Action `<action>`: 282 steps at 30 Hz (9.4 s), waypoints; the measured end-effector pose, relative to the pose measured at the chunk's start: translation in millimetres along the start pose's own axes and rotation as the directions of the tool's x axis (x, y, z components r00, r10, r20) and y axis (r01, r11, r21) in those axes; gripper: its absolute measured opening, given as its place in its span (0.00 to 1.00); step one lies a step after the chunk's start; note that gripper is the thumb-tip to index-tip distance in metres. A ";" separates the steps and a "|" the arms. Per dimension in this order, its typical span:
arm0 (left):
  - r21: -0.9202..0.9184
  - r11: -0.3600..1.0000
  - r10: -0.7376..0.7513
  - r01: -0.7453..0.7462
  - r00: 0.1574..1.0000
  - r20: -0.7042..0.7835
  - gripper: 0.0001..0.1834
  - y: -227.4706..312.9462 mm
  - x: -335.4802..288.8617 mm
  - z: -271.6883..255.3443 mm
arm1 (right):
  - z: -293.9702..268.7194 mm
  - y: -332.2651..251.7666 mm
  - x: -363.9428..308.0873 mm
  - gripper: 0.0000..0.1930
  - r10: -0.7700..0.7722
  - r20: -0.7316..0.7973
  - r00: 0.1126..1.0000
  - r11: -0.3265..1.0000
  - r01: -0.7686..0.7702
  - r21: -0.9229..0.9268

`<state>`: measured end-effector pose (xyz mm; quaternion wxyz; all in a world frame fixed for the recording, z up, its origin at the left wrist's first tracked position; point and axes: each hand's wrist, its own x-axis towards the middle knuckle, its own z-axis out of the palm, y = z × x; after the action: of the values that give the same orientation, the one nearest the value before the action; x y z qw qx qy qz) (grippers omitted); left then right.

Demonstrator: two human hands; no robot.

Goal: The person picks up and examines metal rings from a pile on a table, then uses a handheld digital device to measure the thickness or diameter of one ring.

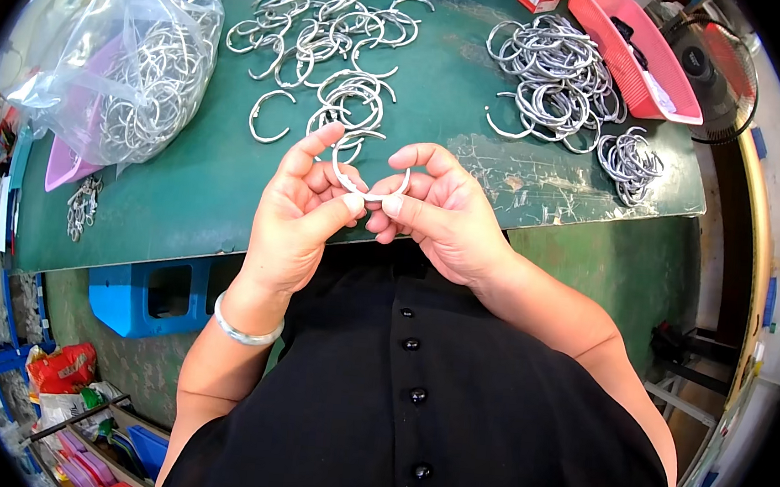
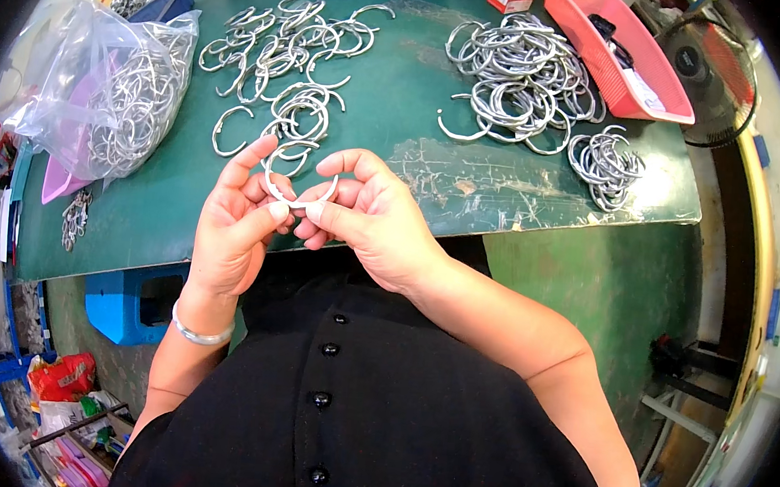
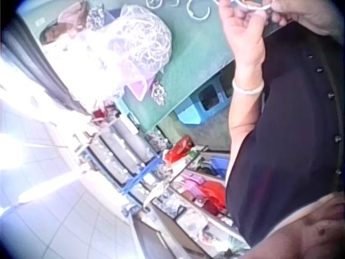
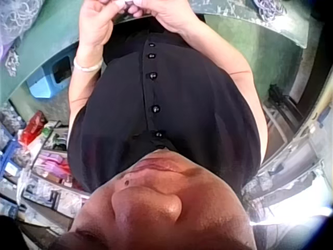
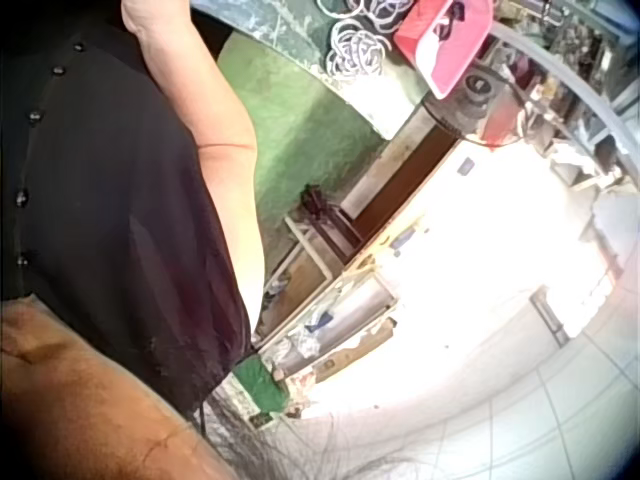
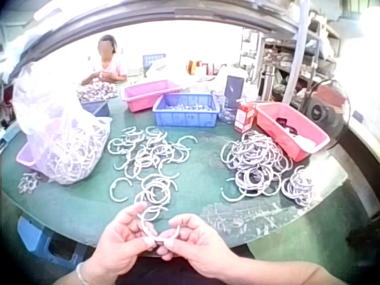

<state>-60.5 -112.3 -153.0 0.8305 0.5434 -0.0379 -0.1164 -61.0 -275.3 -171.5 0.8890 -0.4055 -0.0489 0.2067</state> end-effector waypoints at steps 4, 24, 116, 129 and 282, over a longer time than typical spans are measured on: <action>0.013 1.000 0.001 -0.001 1.000 -0.004 0.31 -0.4 1.0 -0.1 | 0.8 -0.2 -0.2 0.15 -0.007 -0.004 1.000 1.000 0.007 -0.003; 0.202 0.979 0.040 -0.022 0.996 -0.085 0.23 15.8 -5.7 -14.3 | -7.0 3.8 -0.2 0.20 0.084 0.014 0.996 0.974 -0.079 -0.214; -0.237 0.944 -0.243 0.228 0.969 -0.038 0.12 -7.7 -3.2 -29.4 | -12.1 -11.9 15.0 0.09 0.126 -0.127 0.984 0.955 -0.155 -0.254; -0.229 0.951 -0.219 0.208 0.976 -0.021 0.12 -9.2 -1.0 -32.3 | -10.6 -13.3 16.5 0.09 0.126 -0.118 0.985 0.935 -0.158 -0.318; 0.084 0.982 0.180 -0.172 0.978 -0.105 0.16 0.5 -21.4 -21.3 | 1.3 -21.2 15.9 0.10 -0.054 -0.052 0.997 0.961 0.038 -0.274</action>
<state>-77.1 -88.1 -159.8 0.8176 0.5740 -0.0435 -0.0104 -39.9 -280.4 -156.1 0.8305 -0.5286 -0.0598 0.1652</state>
